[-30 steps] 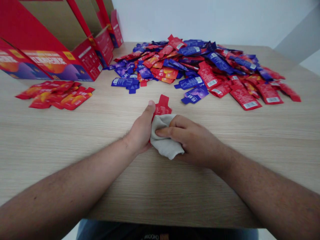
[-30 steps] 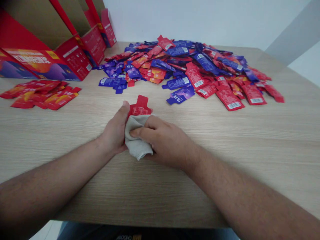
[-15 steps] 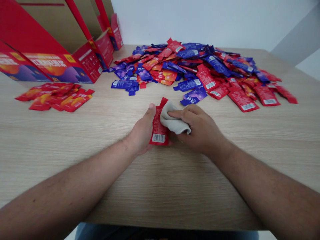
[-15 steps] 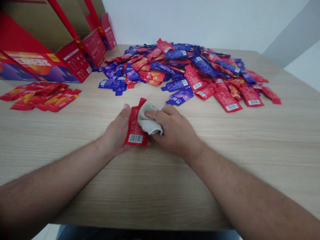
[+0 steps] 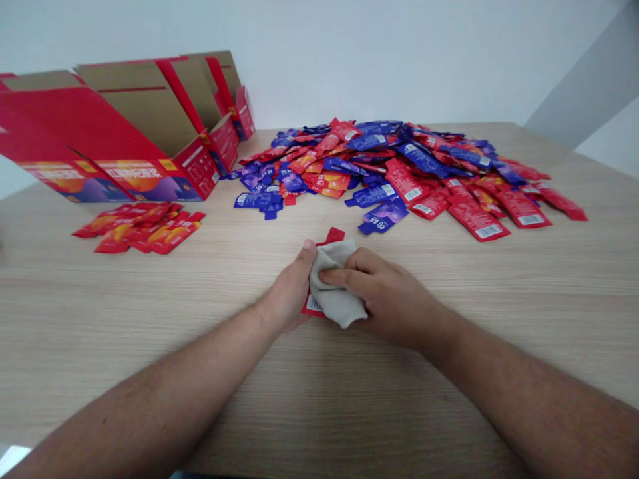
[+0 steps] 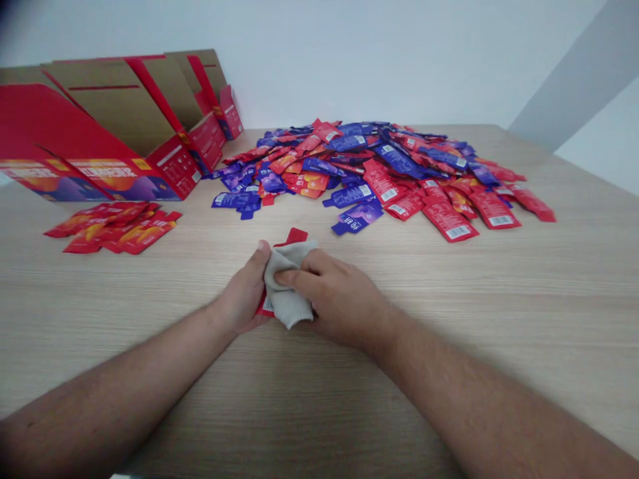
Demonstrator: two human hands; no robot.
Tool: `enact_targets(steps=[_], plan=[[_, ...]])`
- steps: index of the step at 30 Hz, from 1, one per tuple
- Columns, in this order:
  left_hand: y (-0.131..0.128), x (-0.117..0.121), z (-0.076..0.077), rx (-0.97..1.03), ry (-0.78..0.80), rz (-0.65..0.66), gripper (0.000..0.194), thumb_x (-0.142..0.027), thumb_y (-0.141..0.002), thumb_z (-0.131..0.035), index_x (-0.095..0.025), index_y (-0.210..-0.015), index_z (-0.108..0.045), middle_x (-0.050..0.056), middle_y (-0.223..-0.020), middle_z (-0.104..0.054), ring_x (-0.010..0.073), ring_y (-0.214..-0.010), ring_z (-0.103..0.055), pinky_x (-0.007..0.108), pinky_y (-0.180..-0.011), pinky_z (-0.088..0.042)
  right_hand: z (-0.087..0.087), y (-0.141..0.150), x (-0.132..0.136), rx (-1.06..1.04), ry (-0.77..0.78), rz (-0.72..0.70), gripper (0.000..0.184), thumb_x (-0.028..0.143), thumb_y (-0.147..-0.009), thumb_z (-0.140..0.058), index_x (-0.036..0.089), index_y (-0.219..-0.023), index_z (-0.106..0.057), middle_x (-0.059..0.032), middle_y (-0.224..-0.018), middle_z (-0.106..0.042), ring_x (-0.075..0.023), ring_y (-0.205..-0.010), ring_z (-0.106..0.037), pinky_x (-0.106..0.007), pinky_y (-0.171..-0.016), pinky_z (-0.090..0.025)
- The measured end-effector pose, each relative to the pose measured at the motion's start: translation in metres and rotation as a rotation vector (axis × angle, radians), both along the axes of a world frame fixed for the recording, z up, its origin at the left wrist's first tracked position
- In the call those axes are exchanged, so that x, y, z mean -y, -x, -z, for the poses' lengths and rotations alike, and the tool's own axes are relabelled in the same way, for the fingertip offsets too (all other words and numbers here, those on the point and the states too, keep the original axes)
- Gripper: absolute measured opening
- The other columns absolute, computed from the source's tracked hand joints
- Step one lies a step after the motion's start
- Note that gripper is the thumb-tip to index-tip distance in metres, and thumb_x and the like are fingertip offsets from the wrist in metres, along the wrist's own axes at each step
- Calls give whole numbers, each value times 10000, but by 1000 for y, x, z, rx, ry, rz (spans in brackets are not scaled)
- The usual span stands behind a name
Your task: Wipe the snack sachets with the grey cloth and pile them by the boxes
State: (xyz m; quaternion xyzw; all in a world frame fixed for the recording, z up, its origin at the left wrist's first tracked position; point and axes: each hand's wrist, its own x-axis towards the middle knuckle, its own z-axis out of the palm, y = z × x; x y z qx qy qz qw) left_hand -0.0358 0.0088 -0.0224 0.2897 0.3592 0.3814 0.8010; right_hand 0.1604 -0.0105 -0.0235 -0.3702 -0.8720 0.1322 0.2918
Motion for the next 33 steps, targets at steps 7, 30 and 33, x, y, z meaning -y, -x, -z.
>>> enact_targets(steps=[7, 30, 33], plan=[[5, -1, 1, -41, 28, 53, 717, -628, -1139, -232, -132, -1175, -748, 164, -895, -803, 259, -648, -766, 390, -566, -657, 2, -4, -6, -29, -7, 112, 544, 191, -842, -801, 180, -1383, -750, -119, -1110, -709, -267, -997, -680, -409, -882, -586], [-1, -6, -9, -16, 115, -93, 668, -586, -1148, -318, -126, -950, -760, 157, -903, -807, 250, -803, -800, 346, -756, -651, -15, -7, -2, 134, 135, -170, 399, 213, -876, -808, 235, -1274, -787, -87, -1179, -738, -228, -984, -722, -338, -833, -570], [-2, -6, -7, 8, 91, -86, 670, -580, -1149, -310, -113, -1035, -777, 154, -883, -805, 253, -771, -794, 358, -744, -651, -16, -7, -1, 164, 73, -74, 406, 241, -864, -829, 233, -1269, -789, -85, -1105, -727, -230, -936, -715, -344, -810, -558]])
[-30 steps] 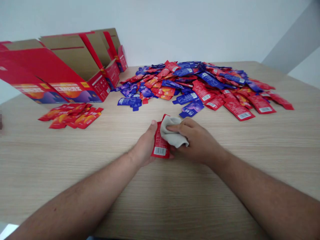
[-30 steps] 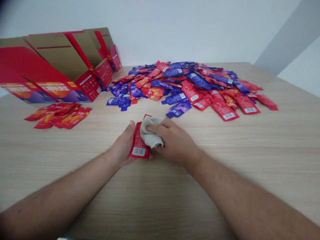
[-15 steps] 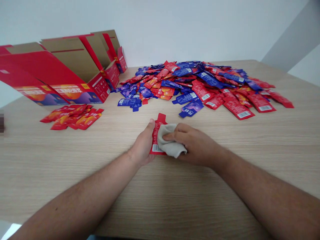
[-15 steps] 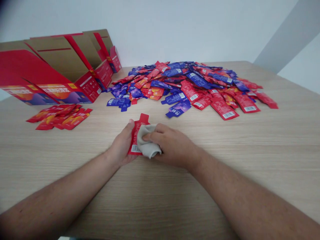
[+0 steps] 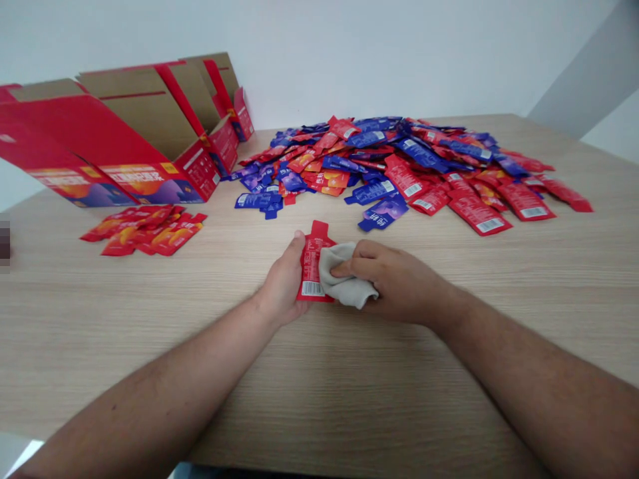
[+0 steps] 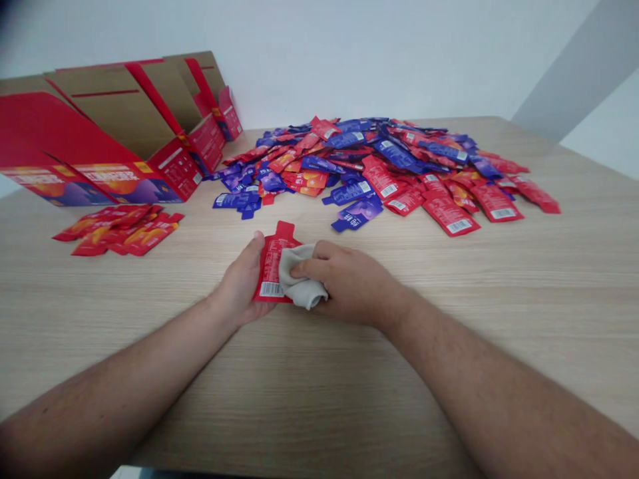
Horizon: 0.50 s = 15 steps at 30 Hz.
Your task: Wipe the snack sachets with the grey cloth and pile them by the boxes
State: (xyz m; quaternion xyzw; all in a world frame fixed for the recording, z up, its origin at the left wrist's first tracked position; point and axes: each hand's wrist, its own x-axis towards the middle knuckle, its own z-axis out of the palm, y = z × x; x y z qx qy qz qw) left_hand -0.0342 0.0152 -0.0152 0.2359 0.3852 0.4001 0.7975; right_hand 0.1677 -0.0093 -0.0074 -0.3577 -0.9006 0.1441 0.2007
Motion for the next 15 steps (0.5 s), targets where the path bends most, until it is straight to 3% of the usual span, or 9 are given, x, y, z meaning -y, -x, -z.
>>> enact_targets(steps=[4, 9, 13, 15], plan=[[1, 1, 3, -8, -26, 63, 673, -571, -1153, -284, -107, -1107, -769, 151, -839, -792, 248, -706, -779, 331, -630, -635, 4, 0, -1, -4, -46, -20, 422, 249, -858, -845, 246, -1276, -781, -71, -1091, -730, -213, -898, -694, -325, -779, -538], [8, 4, 6, -105, -78, 171, 603, -599, -1141, -313, -158, -1109, -723, 116, -845, -779, 245, -620, -752, 382, -514, -650, 12, -5, -9, -105, -131, 243, 487, 238, -870, -806, 178, -1351, -756, -130, -1121, -709, -277, -998, -689, -400, -862, -572], [13, 5, 9, -131, -126, 252, 596, -673, -1100, -425, -151, -1125, -713, 129, -867, -779, 249, -635, -760, 393, -528, -666, 14, -7, -12, -129, -135, 183, 512, 229, -862, -782, 197, -1371, -741, -135, -1180, -729, -282, -1027, -689, -409, -877, -580], [14, 5, 10, -138, -141, 272, 609, -708, -1067, -493, -144, -1113, -716, 132, -882, -780, 250, -651, -768, 389, -534, -670, 14, -7, -13, -160, -160, 225, 493, 203, -849, -770, 208, -1341, -750, -126, -1174, -748, -289, -1033, -692, -424, -894, -584]])
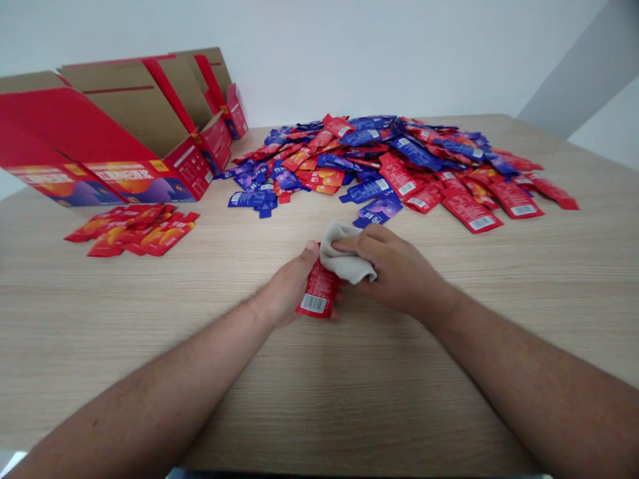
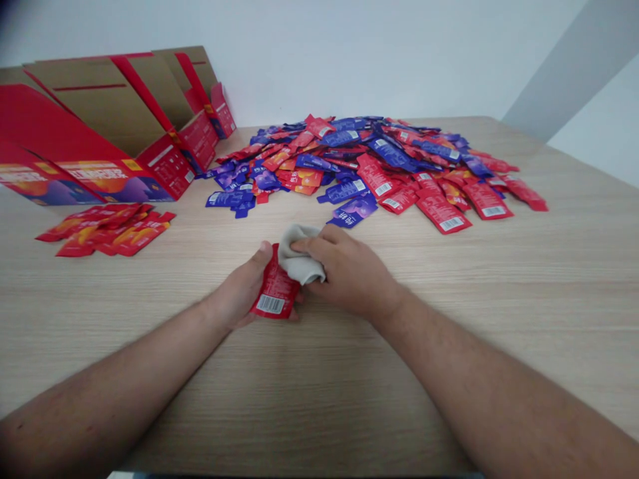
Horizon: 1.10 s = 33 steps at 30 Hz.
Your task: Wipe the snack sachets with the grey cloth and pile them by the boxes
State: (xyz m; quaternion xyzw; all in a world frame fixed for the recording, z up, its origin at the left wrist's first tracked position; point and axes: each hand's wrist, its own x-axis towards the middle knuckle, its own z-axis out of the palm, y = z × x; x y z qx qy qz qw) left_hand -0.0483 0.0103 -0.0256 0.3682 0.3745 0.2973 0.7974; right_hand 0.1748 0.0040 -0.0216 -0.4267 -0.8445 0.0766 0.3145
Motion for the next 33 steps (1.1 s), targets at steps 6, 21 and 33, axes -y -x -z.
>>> enact_targets(steps=[6, 21, 33], plan=[[2, 0, 3, -18, -27, 19, 666, -790, -982, -590, -143, -1069, -723, 129, -837, -776, 246, -634, -762, 381, -535, -675, 0, 2, 0, -11, -2, -32, 518, 222, -844, -772, 185, -1360, -744, -138, -1165, -751, -294, -1032, -698, -420, -874, -588], [-2, 1, -6, -10, 31, -15, 629, -675, -1107, -403, -133, -1155, -718, 135, -920, -790, 243, -662, -764, 388, -536, -666, -3, 6, 4, -28, 5, 102, 496, 163, -829, -749, 151, -1324, -760, -137, -1131, -766, -304, -1085, -698, -421, -941, -587], [-5, -2, -9, 70, 124, -53, 761, -662, -1129, -235, -113, -1284, -739, 144, -816, -785, 230, -571, -724, 341, -533, -627, -11, 18, 21, 110, 102, -52, 473, 248, -880, -806, 214, -1349, -752, -120, -1152, -716, -257, -985, -686, -368, -840, -558]])
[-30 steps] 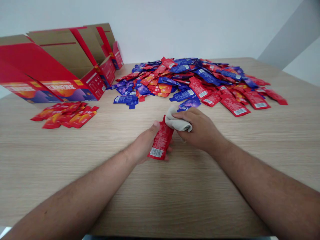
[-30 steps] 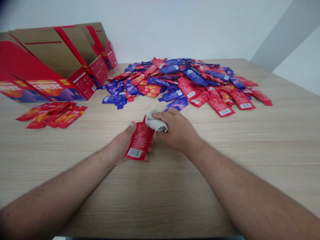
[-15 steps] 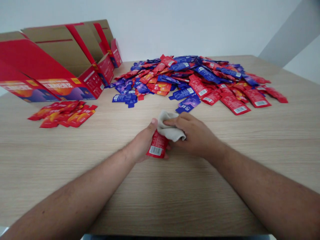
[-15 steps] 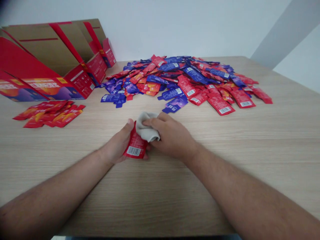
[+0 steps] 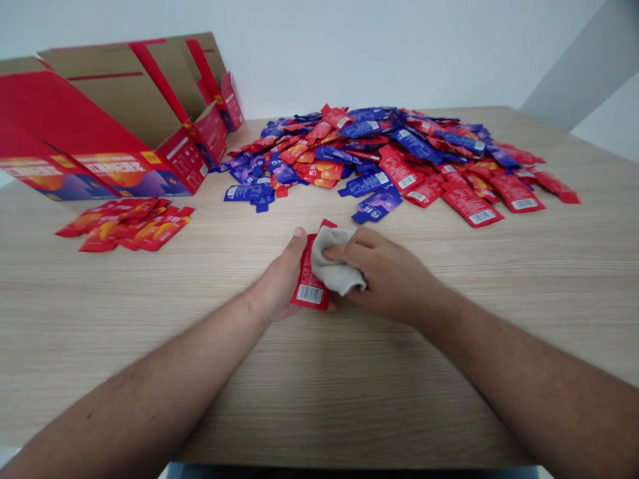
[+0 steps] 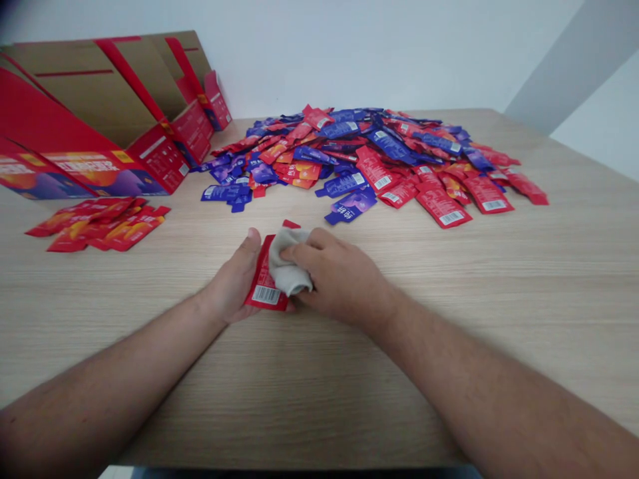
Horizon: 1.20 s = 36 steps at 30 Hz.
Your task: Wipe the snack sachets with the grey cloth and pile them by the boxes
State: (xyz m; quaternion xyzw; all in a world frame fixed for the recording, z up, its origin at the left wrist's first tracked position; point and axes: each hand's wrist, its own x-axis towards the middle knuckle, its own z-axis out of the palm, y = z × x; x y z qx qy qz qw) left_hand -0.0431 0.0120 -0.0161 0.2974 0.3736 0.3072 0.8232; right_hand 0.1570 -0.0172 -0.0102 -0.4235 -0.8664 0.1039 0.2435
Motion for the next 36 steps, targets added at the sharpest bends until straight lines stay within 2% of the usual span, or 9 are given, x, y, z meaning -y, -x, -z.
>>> enact_targets(steps=[2, 4, 9, 14, 19, 24, 29, 34, 36], plan=[[-2, 1, -1, 14, 16, -3, 777, -655, -1132, -230, -96, -1269, -752, 157, -833, -793, 229, -596, -740, 333, -572, -637, -2, 2, 4, 46, 27, -163, 450, 260, -889, -810, 245, -1336, -757, -84, -1132, -722, -232, -946, -687, -336, -802, -549], [-2, 1, -1, 25, 17, -14, 779, -657, -1132, -240, -93, -1276, -757, 164, -865, -803, 232, -644, -763, 331, -616, -651, -3, 2, 4, 65, 40, -231, 429, 274, -900, -810, 265, -1326, -763, -66, -1125, -725, -222, -927, -687, -327, -794, -544], [2, -2, 2, 25, 5, 26, 777, -687, -1122, -231, -137, -1359, -726, 141, -871, -804, 221, -615, -747, 324, -562, -629, -2, -8, -8, 36, 18, 35, 488, 244, -877, -801, 183, -1359, -758, -136, -1135, -701, -271, -958, -687, -386, -825, -555], [-2, -2, 3, 52, -47, 15, 831, -673, -1130, -164, -96, -1340, -723, 148, -866, -797, 222, -721, -780, 280, -616, -622, -2, -8, -6, 48, 96, -234, 455, 269, -877, -824, 262, -1327, -765, -82, -1174, -714, -239, -963, -695, -351, -832, -556], [2, -4, 3, -9, -29, 37, 799, -695, -1120, -185, -130, -1327, -710, 137, -884, -799, 232, -645, -752, 343, -567, -630, 2, -15, -14, 16, 21, 16, 488, 261, -875, -791, 182, -1355, -755, -137, -1141, -699, -268, -964, -684, -382, -837, -549], [0, -2, 4, 39, -64, 40, 842, -695, -1121, -188, -85, -1329, -730, 177, -939, -812, 238, -714, -770, 319, -617, -627, 1, -11, -10, 12, 75, -222, 445, 281, -878, -827, 235, -1315, -756, -90, -1156, -712, -235, -967, -693, -338, -831, -550], [2, -2, 2, 23, -4, 14, 774, -706, -1113, -248, -140, -1306, -741, 149, -891, -803, 246, -653, -753, 364, -582, -637, 0, -10, -9, 17, 34, 13, 489, 237, -859, -801, 191, -1343, -750, -134, -1143, -701, -273, -971, -687, -388, -843, -555], [-2, -1, -4, 45, 47, -14, 802, -681, -1122, -234, -96, -1244, -770, 176, -897, -806, 267, -725, -780, 333, -601, -611, -3, 0, 2, 43, 97, -202, 440, 275, -898, -796, 260, -1335, -744, -84, -1184, -724, -237, -964, -687, -358, -841, -565], [-3, -2, -7, 45, 42, -36, 772, -653, -1127, -228, -113, -1134, -779, 149, -831, -780, 266, -675, -756, 347, -552, -594, 1, -3, -2, 4, 71, -115, 471, 263, -900, -776, 230, -1368, -737, -116, -1212, -731, -258, -984, -697, -388, -854, -577]])
